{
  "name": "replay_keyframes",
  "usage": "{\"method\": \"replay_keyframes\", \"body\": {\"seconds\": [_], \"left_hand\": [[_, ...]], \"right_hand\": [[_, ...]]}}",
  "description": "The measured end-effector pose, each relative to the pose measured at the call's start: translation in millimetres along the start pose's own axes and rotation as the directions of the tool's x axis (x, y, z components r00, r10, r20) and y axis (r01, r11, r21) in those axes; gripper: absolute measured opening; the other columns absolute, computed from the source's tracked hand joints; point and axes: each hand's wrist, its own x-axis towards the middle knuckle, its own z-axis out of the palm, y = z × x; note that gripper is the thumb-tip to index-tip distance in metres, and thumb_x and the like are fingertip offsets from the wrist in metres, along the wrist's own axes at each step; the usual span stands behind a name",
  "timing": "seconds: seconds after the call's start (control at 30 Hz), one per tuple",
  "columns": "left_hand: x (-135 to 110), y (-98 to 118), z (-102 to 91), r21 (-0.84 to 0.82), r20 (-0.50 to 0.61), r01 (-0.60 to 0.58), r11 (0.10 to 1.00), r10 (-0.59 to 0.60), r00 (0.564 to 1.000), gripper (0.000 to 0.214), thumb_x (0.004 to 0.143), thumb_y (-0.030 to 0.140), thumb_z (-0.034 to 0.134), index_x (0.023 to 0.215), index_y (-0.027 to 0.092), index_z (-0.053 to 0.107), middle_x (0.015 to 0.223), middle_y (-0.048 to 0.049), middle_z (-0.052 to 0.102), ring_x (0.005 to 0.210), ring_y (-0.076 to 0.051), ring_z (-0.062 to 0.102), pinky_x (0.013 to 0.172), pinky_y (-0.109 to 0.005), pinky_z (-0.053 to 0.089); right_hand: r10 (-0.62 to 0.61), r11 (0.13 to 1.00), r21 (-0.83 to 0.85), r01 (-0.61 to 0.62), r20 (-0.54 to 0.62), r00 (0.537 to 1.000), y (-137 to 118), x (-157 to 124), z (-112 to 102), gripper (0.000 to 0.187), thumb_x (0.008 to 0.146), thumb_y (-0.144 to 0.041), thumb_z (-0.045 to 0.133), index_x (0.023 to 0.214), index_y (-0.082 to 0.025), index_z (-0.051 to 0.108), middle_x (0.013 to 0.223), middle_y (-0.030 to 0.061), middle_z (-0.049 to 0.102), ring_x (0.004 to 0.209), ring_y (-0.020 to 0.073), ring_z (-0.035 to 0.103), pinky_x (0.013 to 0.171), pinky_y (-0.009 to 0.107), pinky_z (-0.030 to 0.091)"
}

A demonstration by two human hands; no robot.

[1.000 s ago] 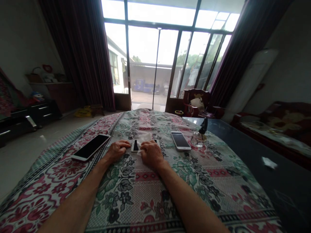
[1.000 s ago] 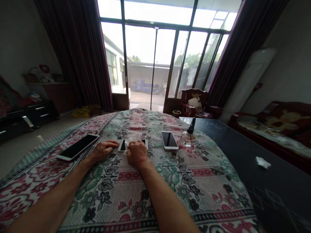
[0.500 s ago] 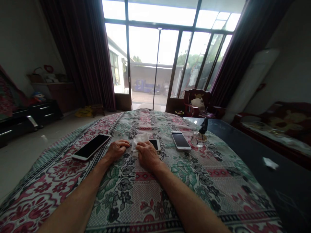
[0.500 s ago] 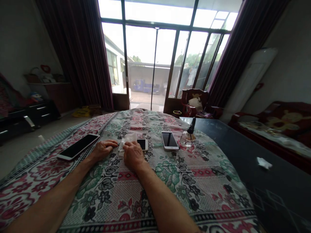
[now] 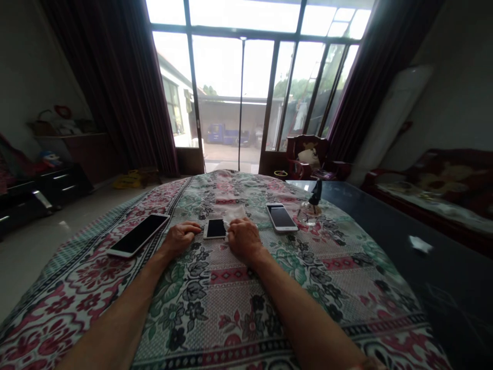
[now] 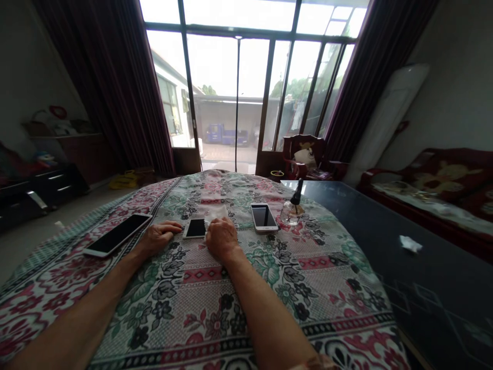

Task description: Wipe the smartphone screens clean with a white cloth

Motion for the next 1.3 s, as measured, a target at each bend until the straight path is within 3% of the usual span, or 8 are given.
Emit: {"method": "replay_keyframes", "body": {"seconds": [0.13, 0.2, 0.33, 0.47, 0.7, 0.9, 1.1, 1.3], "left_hand": [[0, -1, 0.4, -0.007, -0.004, 0.005, 1.0, -0.005, 1.0, 0.034, 0.062, 0.029, 0.047, 0.072, 0.026, 0.079, 0.099, -0.0023, 0.078, 0.099, -0.026, 0.072, 0.103, -0.041, 0.052], [0, -2, 0.8, -0.012, -0.004, 0.009, 1.0, -0.009, 1.0, 0.034, 0.062, 0.03, 0.047, 0.072, 0.026, 0.079, 0.099, -0.0024, 0.078, 0.098, -0.025, 0.072, 0.102, -0.041, 0.052], [1, 0, 1.1, -0.016, -0.019, 0.019, 1.0, -0.019, 1.0, 0.033, 0.06, 0.03, 0.047, 0.07, 0.027, 0.079, 0.098, -0.0016, 0.079, 0.097, -0.024, 0.072, 0.101, -0.039, 0.052], [1, 5, 0.2, -0.019, -0.025, 0.011, 1.0, -0.011, 1.0, 0.033, 0.06, 0.03, 0.047, 0.068, 0.026, 0.078, 0.095, -0.0014, 0.079, 0.095, -0.023, 0.072, 0.099, -0.037, 0.053], [0, 8, -1.7, -0.01, -0.009, 0.01, 1.0, -0.01, 1.0, 0.032, 0.061, 0.028, 0.048, 0.069, 0.025, 0.078, 0.097, -0.0019, 0.079, 0.096, -0.024, 0.072, 0.101, -0.039, 0.053], [-3, 11, -2.4, 0.025, 0.014, 0.005, 1.0, -0.006, 1.0, 0.032, 0.065, 0.029, 0.049, 0.076, 0.023, 0.078, 0.101, -0.0051, 0.077, 0.1, -0.026, 0.071, 0.102, -0.04, 0.051], [-1, 24, 1.2, 0.096, 0.061, 0.05, 0.994, -0.056, 0.997, 0.052, 0.069, 0.042, 0.061, 0.115, 0.019, 0.071, 0.128, -0.012, 0.068, 0.125, -0.034, 0.059, 0.109, -0.045, 0.043], [4, 28, 14.1, 0.093, 0.104, 0.03, 0.995, -0.039, 0.994, 0.059, 0.059, 0.036, 0.069, 0.116, 0.022, 0.068, 0.136, -0.0156, 0.062, 0.136, -0.039, 0.048, 0.11, -0.049, 0.04]], "right_hand": [[0.19, 0.98, -0.049, -0.193, -0.049, 0.981, 19, 1, -6, 0.024, 0.087, -0.015, 0.052, 0.086, -0.014, 0.076, 0.099, 0.0114, 0.073, 0.097, 0.0213, 0.062, 0.091, 0.03, 0.042], [0.225, 0.971, -0.068, -0.229, -0.065, 0.972, 20, 1, -5, 0.025, 0.088, -0.015, 0.051, 0.086, -0.014, 0.075, 0.099, 0.0125, 0.072, 0.099, 0.0226, 0.061, 0.091, 0.031, 0.042], [0.051, 0.998, -0.022, -0.052, -0.028, 0.998, 4, 1, 3, 0.025, 0.09, -0.016, 0.051, 0.09, -0.018, 0.075, 0.106, 0.0084, 0.071, 0.105, 0.0212, 0.056, 0.096, 0.031, 0.039], [-0.136, 0.99, 0.043, 0.137, -0.008, 0.991, -18, 0, 11, 0.026, 0.094, -0.019, 0.048, 0.1, -0.022, 0.074, 0.115, 0.0048, 0.069, 0.108, 0.0201, 0.054, 0.097, 0.032, 0.038], [-0.251, 0.965, 0.091, 0.247, 0.034, 0.967, -29, 0, 17, 0.027, 0.092, -0.02, 0.052, 0.106, -0.03, 0.073, 0.125, 0.0, 0.066, 0.112, 0.0204, 0.053, 0.095, 0.034, 0.038], [-0.035, 0.991, 0.125, 0.037, -0.02, 0.999, -13, 3, 12, 0.026, 0.087, -0.02, 0.055, 0.098, -0.026, 0.078, 0.113, 0.002, 0.072, 0.106, 0.0196, 0.058, 0.097, 0.03, 0.039], [0.242, 0.968, 0.084, -0.237, -0.059, 0.968, 17, 6, 6, 0.023, 0.086, -0.019, 0.056, 0.091, -0.022, 0.079, 0.11, 0.0054, 0.072, 0.108, 0.0226, 0.059, 0.096, 0.031, 0.04], [0.236, 0.969, 0.097, -0.226, -0.11, 0.965, 26, 6, 10, 0.024, 0.086, -0.017, 0.055, 0.089, -0.022, 0.078, 0.109, 0.0059, 0.072, 0.107, 0.0217, 0.058, 0.097, 0.03, 0.039]]}}
